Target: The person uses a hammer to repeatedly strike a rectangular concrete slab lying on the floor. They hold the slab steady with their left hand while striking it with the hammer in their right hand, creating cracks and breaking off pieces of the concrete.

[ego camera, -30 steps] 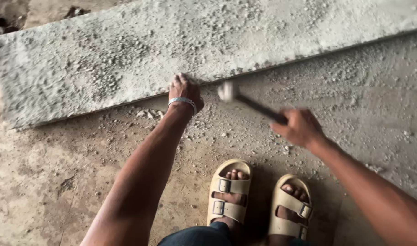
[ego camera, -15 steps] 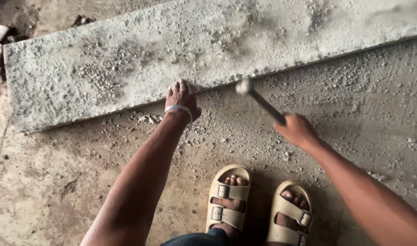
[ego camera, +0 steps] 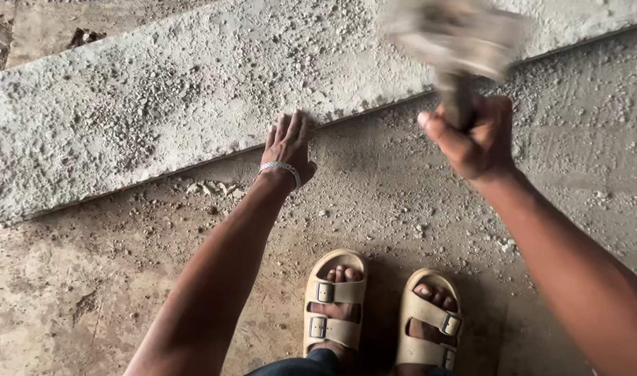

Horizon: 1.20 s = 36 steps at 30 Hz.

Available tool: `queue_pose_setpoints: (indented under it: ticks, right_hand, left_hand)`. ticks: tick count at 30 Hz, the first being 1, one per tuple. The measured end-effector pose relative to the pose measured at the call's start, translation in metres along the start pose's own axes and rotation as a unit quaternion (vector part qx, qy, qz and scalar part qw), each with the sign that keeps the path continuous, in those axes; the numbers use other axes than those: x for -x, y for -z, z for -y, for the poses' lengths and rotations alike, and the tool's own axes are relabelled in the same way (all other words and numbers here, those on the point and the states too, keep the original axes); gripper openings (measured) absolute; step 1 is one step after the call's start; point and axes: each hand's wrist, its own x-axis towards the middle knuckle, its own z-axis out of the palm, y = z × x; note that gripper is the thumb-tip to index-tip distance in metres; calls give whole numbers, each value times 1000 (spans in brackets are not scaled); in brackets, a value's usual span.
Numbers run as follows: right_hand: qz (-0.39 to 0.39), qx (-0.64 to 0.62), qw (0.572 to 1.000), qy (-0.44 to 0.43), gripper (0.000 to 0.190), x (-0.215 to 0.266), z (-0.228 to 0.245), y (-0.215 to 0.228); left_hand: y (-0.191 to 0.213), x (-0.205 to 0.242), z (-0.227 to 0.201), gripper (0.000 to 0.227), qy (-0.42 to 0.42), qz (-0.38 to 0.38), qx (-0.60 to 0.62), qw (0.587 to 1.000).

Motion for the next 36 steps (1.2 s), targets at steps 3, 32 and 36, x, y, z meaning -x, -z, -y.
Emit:
queue_pose_setpoints:
  ticks: [3, 32, 36]
  right_hand:
    - [-7, 54, 994, -94, 37, 11, -24, -16]
    - [108, 183, 856, -471, 20, 97, -76, 4]
    - [126, 231, 836, -482, 28, 120, -82, 17]
  left_hand:
    - [3, -4, 3, 103, -6, 27, -5, 1000]
    - [34, -8, -3, 89, 7, 58, -6, 998]
    - [31, -10, -3, 84, -17, 35, -39, 998]
